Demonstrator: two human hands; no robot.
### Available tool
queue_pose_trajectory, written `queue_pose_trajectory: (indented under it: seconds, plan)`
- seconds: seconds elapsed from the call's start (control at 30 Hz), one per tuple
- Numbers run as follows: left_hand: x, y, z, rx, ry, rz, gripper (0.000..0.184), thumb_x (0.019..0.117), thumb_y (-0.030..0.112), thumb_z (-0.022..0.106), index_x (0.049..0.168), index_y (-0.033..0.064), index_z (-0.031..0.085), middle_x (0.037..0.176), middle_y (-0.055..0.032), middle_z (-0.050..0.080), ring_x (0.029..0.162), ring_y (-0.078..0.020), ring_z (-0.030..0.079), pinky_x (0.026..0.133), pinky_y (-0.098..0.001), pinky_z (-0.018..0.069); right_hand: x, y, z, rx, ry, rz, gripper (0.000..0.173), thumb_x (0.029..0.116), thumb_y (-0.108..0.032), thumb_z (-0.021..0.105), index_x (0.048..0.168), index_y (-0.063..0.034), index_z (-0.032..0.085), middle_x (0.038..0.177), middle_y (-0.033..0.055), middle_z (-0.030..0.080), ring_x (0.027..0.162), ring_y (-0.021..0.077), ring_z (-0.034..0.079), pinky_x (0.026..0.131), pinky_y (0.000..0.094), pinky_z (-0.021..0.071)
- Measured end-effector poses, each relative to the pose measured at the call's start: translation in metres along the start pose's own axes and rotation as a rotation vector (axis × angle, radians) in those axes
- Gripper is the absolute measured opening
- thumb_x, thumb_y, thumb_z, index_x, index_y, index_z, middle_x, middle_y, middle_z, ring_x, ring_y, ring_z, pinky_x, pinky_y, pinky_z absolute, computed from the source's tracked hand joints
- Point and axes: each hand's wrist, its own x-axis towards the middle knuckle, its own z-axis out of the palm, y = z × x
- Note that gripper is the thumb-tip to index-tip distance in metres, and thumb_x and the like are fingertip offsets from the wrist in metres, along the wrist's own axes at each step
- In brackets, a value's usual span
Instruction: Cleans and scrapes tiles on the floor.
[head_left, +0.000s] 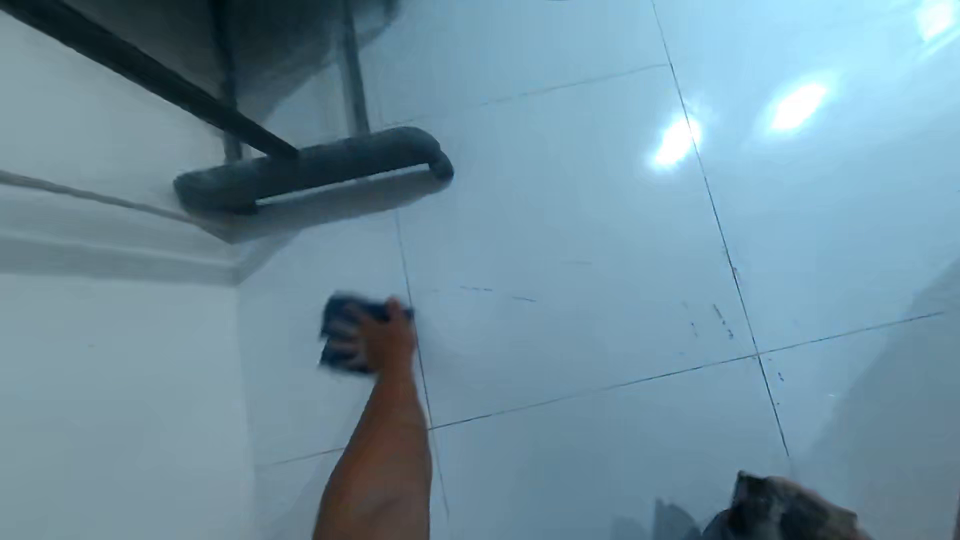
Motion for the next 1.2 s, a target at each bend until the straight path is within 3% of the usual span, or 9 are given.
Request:
queue_pose_trajectory:
  seconds: [0.13, 0.27, 0.37, 0.47, 0.6, 0.8, 0.97, 1.1, 1.2]
  plan:
    - [-0.127, 0.111, 0.04, 0.103, 0.008, 0.715, 0.085, 0.0967, 0.063, 0.047, 0.164, 0.015, 0.026, 0.17, -0.0202, 0.017, 0.155, -0.0502, 0.007, 0.117, -0.076, 0.004, 0.018, 0.044, 0.031, 0.159, -0.192, 0.059, 0.052, 0.0852, 0.008, 0.05, 0.131, -0.0125, 0.064, 0.115, -0.0034, 0.075, 0.104, 0.0095, 0.071, 0.091, 0.0335, 0.0598]
    - [-0.294, 0.059, 0.074, 0.155, -0.477, 1.303, 0.08, 0.0913, 0.071, 0.05, 0.16, 0.0345, 0.035, 0.171, -0.0073, 0.019, 0.156, -0.0459, 0.01, 0.114, -0.0802, 0.0085, 0.024, 0.05, 0.025, 0.179, -0.072, 0.179, 0.053, 0.0801, 0.011, 0.048, 0.128, -0.0081, 0.061, 0.104, -0.0009, 0.075, 0.093, 0.01, 0.072, 0.083, 0.0334, 0.0614]
    - [-0.258, -0.042, 0.059, 0.125, -0.288, 1.191, 0.081, 0.0829, 0.074, 0.058, 0.148, 0.0254, 0.056, 0.16, -0.0118, 0.043, 0.149, -0.0463, 0.032, 0.115, -0.0759, 0.0207, 0.018, 0.048, 0.027, 0.209, -0.029, 0.209, 0.053, 0.0813, 0.015, 0.045, 0.128, -0.0063, 0.059, 0.103, 0.0006, 0.076, 0.092, 0.0107, 0.072, 0.083, 0.0333, 0.0618]
    - [-0.111, -0.106, 0.029, 0.202, -0.049, 0.723, 0.088, 0.0921, 0.065, 0.051, 0.157, 0.0069, 0.04, 0.163, -0.0273, 0.03, 0.15, -0.0534, 0.023, 0.117, -0.0759, 0.0138, 0.019, 0.049, 0.03, 0.207, -0.039, 0.265, 0.054, 0.0802, 0.016, 0.047, 0.128, -0.006, 0.06, 0.103, 0.0018, 0.076, 0.09, 0.0112, 0.072, 0.079, 0.0329, 0.0622]
    - [-0.004, -0.007, -0.001, 0.076, -0.105, 0.091, 0.088, 0.0999, 0.068, 0.042, 0.166, 0.0165, 0.013, 0.169, -0.0271, -0.001, 0.152, -0.0569, 0.002, 0.108, -0.0843, 0.0099, 0.024, 0.048, 0.034, 0.186, -0.079, 0.3, 0.057, 0.0772, 0.016, 0.05, 0.131, -0.0025, 0.058, 0.106, 0.0046, 0.074, 0.092, 0.0121, 0.072, 0.081, 0.0332, 0.0616]
    - [-0.134, 0.206, 0.045, 0.13, -0.16, 0.903, 0.084, 0.0986, 0.062, 0.046, 0.165, 0.0162, 0.023, 0.17, -0.0209, 0.012, 0.155, -0.0507, 0.003, 0.116, -0.0778, 0.0012, 0.033, 0.049, 0.029, 0.15, -0.188, 0.328, 0.055, 0.0836, 0.014, 0.048, 0.135, -0.0026, 0.057, 0.114, 0.0067, 0.072, 0.098, 0.0135, 0.07, 0.086, 0.0345, 0.0606]
    - [-0.343, 0.074, 0.086, 0.147, -0.559, 1.613, 0.07, 0.0924, 0.065, 0.054, 0.154, 0.0343, 0.046, 0.167, -0.0057, 0.031, 0.154, -0.0439, 0.022, 0.114, -0.079, 0.0164, 0.031, 0.049, 0.02, 0.132, -0.206, 0.354, 0.054, 0.084, 0.013, 0.049, 0.134, -0.003, 0.057, 0.112, 0.0053, 0.072, 0.096, 0.0113, 0.07, 0.085, 0.0325, 0.06]
    - [-0.211, -0.004, 0.066, 0.121, -0.245, 1.289, 0.079, 0.0883, 0.064, 0.052, 0.144, 0.009, 0.058, 0.157, -0.0244, 0.043, 0.148, -0.0518, 0.031, 0.117, -0.075, 0.0183, 0.036, 0.053, 0.008, 0.134, -0.262, 0.411, 0.053, 0.0862, 0.011, 0.053, 0.136, -0.0047, 0.058, 0.115, 0.0063, 0.072, 0.099, 0.0126, 0.07, 0.087, 0.0344, 0.0599]
    - [-0.09, 0.093, 0.046, 0.219, -0.171, 0.685, 0.083, 0.1016, 0.059, 0.044, 0.163, 0.0062, 0.025, 0.168, -0.0294, 0.011, 0.152, -0.0569, 0.009, 0.113, -0.081, 0.0113, 0.042, 0.048, 0.005, 0.141, -0.325, 0.411, 0.053, 0.0865, 0.012, 0.053, 0.136, -0.006, 0.059, 0.117, 0.0051, 0.071, 0.099, 0.0109, 0.069, 0.088, 0.0333, 0.0595]
